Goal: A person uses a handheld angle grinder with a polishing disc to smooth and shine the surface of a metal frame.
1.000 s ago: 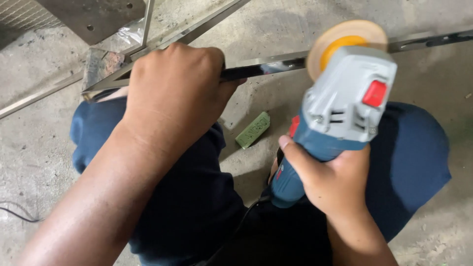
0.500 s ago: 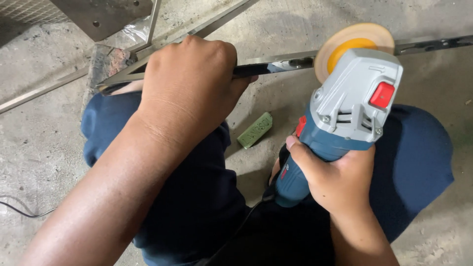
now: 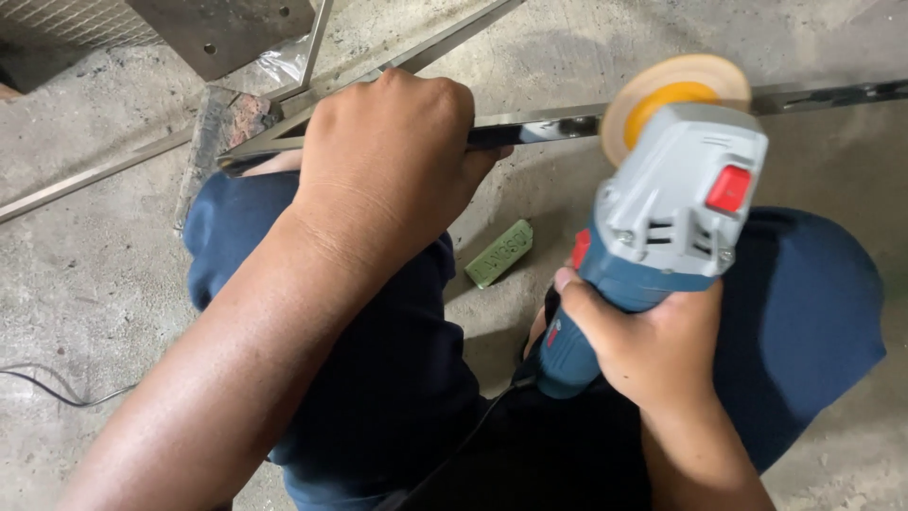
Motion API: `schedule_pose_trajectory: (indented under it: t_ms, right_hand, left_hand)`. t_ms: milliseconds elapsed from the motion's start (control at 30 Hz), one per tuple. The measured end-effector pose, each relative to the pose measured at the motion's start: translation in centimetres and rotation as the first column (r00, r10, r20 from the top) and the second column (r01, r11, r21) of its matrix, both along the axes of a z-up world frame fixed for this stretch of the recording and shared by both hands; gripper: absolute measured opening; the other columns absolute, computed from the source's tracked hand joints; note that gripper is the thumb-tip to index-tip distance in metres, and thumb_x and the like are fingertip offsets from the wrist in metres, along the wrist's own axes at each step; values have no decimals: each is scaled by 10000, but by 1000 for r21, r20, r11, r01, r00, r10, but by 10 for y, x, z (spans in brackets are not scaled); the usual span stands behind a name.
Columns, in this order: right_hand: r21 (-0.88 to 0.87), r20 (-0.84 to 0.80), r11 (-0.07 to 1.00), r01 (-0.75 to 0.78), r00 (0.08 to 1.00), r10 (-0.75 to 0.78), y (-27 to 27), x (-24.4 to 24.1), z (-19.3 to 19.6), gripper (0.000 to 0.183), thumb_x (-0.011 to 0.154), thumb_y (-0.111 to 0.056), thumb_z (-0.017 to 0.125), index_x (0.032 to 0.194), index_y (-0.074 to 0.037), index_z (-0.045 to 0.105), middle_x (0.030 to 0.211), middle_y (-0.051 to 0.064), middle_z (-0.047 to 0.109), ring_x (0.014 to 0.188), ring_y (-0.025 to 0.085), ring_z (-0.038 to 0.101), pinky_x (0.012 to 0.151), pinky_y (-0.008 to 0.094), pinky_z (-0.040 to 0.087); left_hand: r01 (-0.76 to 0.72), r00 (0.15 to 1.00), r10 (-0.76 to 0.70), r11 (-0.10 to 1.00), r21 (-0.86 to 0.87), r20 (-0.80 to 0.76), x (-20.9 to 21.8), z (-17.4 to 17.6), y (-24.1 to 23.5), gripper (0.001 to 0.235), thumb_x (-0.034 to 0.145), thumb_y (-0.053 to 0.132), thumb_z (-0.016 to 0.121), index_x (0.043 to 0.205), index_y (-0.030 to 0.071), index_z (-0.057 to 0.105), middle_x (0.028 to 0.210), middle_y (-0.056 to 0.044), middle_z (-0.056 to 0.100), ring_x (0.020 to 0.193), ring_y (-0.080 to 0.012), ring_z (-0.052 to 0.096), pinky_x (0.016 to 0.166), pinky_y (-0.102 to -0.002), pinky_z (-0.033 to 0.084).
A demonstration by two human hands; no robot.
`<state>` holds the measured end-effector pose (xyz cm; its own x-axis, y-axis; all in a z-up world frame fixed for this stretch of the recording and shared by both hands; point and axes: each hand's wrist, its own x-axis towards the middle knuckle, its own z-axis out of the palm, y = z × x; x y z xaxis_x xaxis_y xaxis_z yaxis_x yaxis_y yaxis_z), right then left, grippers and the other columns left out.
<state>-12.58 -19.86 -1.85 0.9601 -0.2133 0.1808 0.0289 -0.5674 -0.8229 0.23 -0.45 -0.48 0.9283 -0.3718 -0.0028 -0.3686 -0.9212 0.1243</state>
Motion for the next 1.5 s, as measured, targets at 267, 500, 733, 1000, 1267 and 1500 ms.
schedule_pose_trajectory:
  t_ms: [267,500,733,1000,1267,1500]
  right_hand:
    - [-56,-29,996,-63,998,61,4,-1,0,210,765,-71,828,940,-49,713,951,62,766,902,167,734,913,321,560]
    - [-92,31,996,9,1000,-6,-3,-3,-7,337,770,-43,837,1038,-12,636,1003,113,727,945,210,710,972,351,543]
    - [-68,-86,991,-112,991,106,12,3,16,155,734,-111,840,831,-72,724,847,19,770,815,122,723,845,289,560]
    - [-25,-98,994,-104,990,101,21,6,20,168,757,-111,814,911,-74,755,921,40,792,882,144,761,865,301,577]
    - [17,-97,1000,6,995,-5,3,7,15,183,794,-99,830,934,-92,712,944,29,759,894,126,715,908,293,558]
    - [193,-66,978,79,996,-68,-18,6,12,263,831,24,798,1002,-65,619,935,60,702,847,154,705,860,286,602]
  left_hand:
    - [-4,999,6,999,34,-46,0,7,0,511,1023,619,696,864,133,691,767,-120,681,656,-431,694,493,-540,551]
    - [-14,998,16,1000,19,-62,1,5,0,534,1032,632,676,853,129,686,767,-123,671,662,-445,687,508,-555,551]
    - [-8,1000,9,999,41,-24,-1,5,1,480,995,600,711,849,143,687,752,-115,682,659,-429,693,482,-529,541]
    - [-48,992,46,999,-12,-118,0,12,-2,400,987,493,695,998,101,618,830,-147,706,726,-464,704,565,-588,560]
    - [-18,999,18,1000,1,-29,-1,8,11,624,979,622,754,1066,56,506,787,-130,692,683,-458,706,509,-571,549]
    - [0,997,8,994,106,-74,-3,13,12,597,1068,702,636,877,141,706,754,-106,691,660,-412,707,532,-549,586]
